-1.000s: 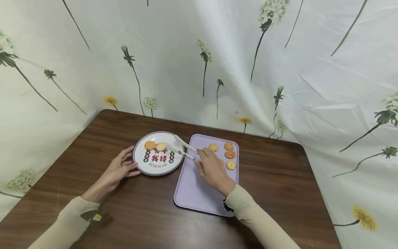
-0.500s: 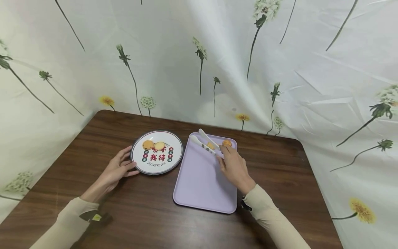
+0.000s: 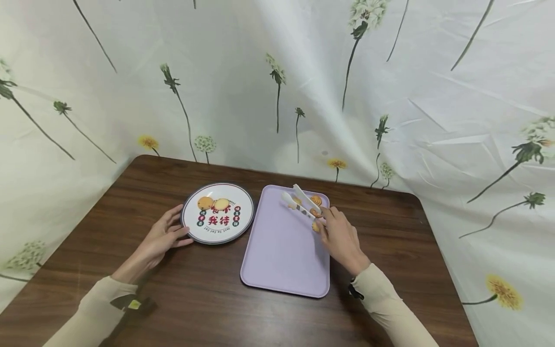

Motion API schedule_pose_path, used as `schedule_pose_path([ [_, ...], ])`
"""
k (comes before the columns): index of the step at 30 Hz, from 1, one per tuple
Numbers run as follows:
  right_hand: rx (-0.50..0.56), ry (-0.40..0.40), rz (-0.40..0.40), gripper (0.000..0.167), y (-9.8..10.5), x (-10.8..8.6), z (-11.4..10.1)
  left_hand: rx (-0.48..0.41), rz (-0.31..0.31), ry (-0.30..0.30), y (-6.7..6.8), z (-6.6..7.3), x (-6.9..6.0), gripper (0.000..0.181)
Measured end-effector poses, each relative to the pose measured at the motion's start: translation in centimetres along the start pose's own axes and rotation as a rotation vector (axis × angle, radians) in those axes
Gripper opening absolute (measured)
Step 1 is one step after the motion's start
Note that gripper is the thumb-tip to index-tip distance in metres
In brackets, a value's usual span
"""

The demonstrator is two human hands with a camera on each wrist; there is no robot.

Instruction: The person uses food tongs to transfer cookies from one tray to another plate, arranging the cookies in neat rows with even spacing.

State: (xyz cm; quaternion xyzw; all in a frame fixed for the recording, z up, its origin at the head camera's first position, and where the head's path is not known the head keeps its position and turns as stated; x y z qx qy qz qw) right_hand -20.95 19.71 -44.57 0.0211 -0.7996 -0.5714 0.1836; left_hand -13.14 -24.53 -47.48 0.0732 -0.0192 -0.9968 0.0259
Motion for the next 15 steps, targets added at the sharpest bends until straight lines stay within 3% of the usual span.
schedule_pose_path([
  [15, -0.012, -0.019, -0.020, 0.040, -0.37, -0.89, 0.81, -0.006, 0.001, -0.002, 0.06, -0.02, 0.02, 0.081],
])
Point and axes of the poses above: each hand's wrist, its own x-axis towards the middle knuckle, its own y-axis out of the back of the hand, z = x × y, the point moved 2 cm from there along x, towards the middle knuckle, and after that the axes turned 8 degrees about -y, right-handed, at the moved point
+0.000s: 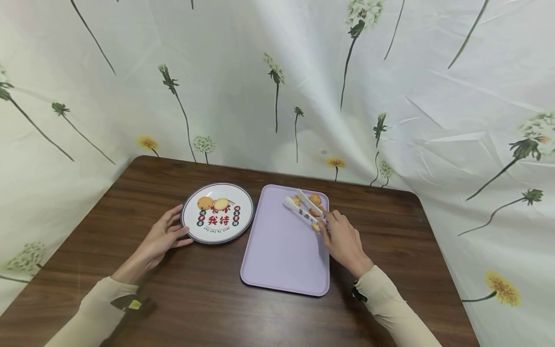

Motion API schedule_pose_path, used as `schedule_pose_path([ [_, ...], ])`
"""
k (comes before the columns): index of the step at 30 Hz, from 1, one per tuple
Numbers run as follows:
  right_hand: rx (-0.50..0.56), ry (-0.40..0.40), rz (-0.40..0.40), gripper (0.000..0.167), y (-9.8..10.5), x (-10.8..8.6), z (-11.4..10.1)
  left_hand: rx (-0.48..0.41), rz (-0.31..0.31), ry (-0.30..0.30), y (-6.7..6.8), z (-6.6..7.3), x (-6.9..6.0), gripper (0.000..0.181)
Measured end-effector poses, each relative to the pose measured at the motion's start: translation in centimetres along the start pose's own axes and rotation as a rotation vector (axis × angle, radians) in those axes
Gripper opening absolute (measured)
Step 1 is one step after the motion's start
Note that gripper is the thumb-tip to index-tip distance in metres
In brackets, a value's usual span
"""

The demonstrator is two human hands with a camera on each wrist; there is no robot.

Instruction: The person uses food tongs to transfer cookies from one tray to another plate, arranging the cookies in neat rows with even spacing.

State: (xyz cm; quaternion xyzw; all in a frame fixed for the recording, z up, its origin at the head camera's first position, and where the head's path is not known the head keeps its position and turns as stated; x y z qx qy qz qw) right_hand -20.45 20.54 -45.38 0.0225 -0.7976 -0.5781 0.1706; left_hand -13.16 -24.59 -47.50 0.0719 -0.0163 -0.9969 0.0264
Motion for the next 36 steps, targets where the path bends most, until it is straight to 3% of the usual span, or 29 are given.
schedule_pose_path([
  [13, -0.009, 0.003, -0.026, 0.044, -0.39, -0.56, 0.39, -0.001, -0.001, 0.004, 0.08, -0.06, 0.26, 0.081],
  [22, -0.017, 0.050, 0.036, 0.039, -0.30, -0.78, 0.29, 0.006, -0.007, 0.009, 0.11, -0.17, 0.19, 0.081],
  [36, -0.030, 0.052, 0.042, 0.035, 0.04, -0.87, -0.07, -0.002, -0.008, 0.012, 0.12, -0.04, 0.05, 0.081],
])
Point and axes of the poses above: each hand's wrist, its own x-axis towards the middle knuckle, its own y-axis out of the back of the hand, z = x × y, the point moved 2 cm from there along x, towards the middle knuckle, and after that the axes turned 8 degrees about -y, right-handed, at the moved point
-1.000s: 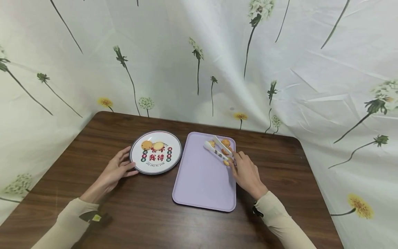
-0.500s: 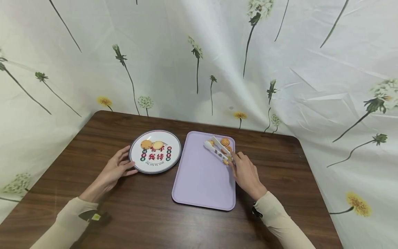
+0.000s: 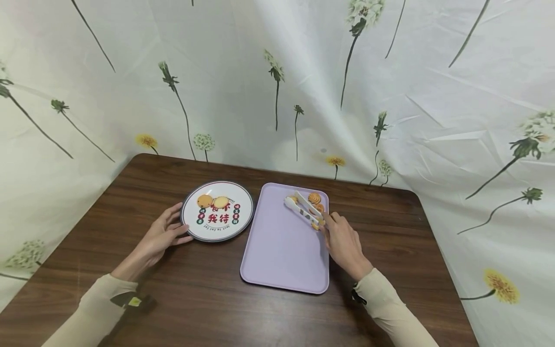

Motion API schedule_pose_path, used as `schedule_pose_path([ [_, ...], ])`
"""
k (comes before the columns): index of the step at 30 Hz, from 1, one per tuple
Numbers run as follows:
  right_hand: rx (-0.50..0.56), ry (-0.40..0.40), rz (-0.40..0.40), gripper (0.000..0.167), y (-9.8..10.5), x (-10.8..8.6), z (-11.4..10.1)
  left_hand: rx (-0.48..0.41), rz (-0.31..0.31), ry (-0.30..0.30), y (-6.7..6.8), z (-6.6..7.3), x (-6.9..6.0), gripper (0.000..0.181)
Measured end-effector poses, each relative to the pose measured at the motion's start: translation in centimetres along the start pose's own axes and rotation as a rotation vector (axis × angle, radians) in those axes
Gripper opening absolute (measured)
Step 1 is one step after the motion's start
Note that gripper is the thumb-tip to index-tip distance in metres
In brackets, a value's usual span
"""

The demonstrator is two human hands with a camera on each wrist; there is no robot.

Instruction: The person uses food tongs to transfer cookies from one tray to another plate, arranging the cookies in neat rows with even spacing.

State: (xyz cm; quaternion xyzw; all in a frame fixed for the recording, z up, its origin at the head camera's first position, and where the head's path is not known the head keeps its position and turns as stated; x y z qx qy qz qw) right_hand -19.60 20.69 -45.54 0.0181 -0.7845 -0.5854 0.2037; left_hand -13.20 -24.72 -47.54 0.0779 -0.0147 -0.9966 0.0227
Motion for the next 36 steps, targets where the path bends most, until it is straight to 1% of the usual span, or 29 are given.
schedule_pose_path([
  [13, 0.014, -0.007, 0.002, 0.035, -0.26, -0.36, -0.03, -0.004, 0.002, -0.002, 0.00, -0.07, 0.16, 0.081],
  [25, 0.025, 0.010, 0.039, 0.036, -0.08, -0.32, -0.34, 0.006, 0.001, 0.013, 0.24, -0.18, 0.14, 0.081],
  [29, 0.025, 0.007, 0.030, 0.036, 0.10, -0.17, -0.45, 0.001, -0.003, 0.006, 0.19, -0.26, 0.10, 0.081],
  [36, 0.029, 0.005, -0.025, 0.039, -0.17, -0.12, -0.33, 0.003, -0.002, -0.001, 0.17, -0.27, 0.22, 0.081],
])
Point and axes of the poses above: each hand's wrist, its own x-axis towards the middle knuckle, its own y-axis out of the back of the hand, z = x × y, the point moved 2 cm from there along x, towards the middle knuckle, and after that the axes turned 8 degrees about -y, right-handed, at the moved point
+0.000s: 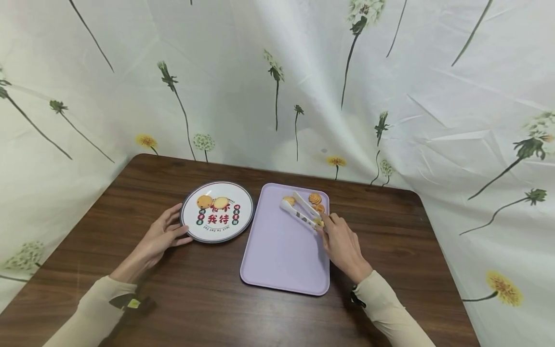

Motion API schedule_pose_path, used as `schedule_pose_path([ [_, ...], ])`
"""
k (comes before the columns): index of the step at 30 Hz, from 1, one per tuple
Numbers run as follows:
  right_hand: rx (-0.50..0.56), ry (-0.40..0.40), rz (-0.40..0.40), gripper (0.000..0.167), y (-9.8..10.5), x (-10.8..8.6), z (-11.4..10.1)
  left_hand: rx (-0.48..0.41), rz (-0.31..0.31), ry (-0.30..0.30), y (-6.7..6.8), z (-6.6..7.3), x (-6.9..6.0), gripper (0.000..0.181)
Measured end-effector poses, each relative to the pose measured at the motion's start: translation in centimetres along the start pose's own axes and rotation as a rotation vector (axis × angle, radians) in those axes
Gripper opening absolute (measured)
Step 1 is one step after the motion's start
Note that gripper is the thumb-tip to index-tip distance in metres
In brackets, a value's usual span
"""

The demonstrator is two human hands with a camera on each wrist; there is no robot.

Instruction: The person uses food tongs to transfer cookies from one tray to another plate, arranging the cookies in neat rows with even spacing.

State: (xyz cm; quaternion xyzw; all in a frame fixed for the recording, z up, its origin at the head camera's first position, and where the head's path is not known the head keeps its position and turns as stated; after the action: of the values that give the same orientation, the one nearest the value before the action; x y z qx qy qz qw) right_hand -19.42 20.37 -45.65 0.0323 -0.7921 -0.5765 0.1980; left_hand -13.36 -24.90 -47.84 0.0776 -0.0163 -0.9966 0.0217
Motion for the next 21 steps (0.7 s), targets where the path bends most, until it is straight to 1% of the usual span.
schedule_pose_path([
  [7, 0.005, 0.015, -0.015, 0.042, -0.3, 0.6, -0.1, -0.004, -0.008, -0.002, -0.1, 0.0, -0.2, 0.081],
  [15, -0.012, 0.044, 0.007, 0.038, -0.3, 1.0, -0.1, -0.006, -0.008, -0.005, -0.2, -0.1, -0.3, 0.081],
  [21, -0.007, 0.042, 0.008, 0.043, -0.3, 1.1, -0.2, 0.009, -0.003, -0.009, 0.0, 0.1, -0.1, 0.080],
])
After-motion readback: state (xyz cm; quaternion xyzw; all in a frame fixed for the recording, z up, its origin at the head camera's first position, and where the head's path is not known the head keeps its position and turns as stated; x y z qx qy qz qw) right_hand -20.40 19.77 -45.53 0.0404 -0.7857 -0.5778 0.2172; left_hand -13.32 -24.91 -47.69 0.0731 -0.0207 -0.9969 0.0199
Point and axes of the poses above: each hand's wrist, its own x-axis towards the middle knuckle, its own y-axis out of the back of the hand, z = x × y, the point moved 2 cm from there along x, towards the middle knuckle, and after that the axes turned 8 degrees about -y, right-handed, at the moved point
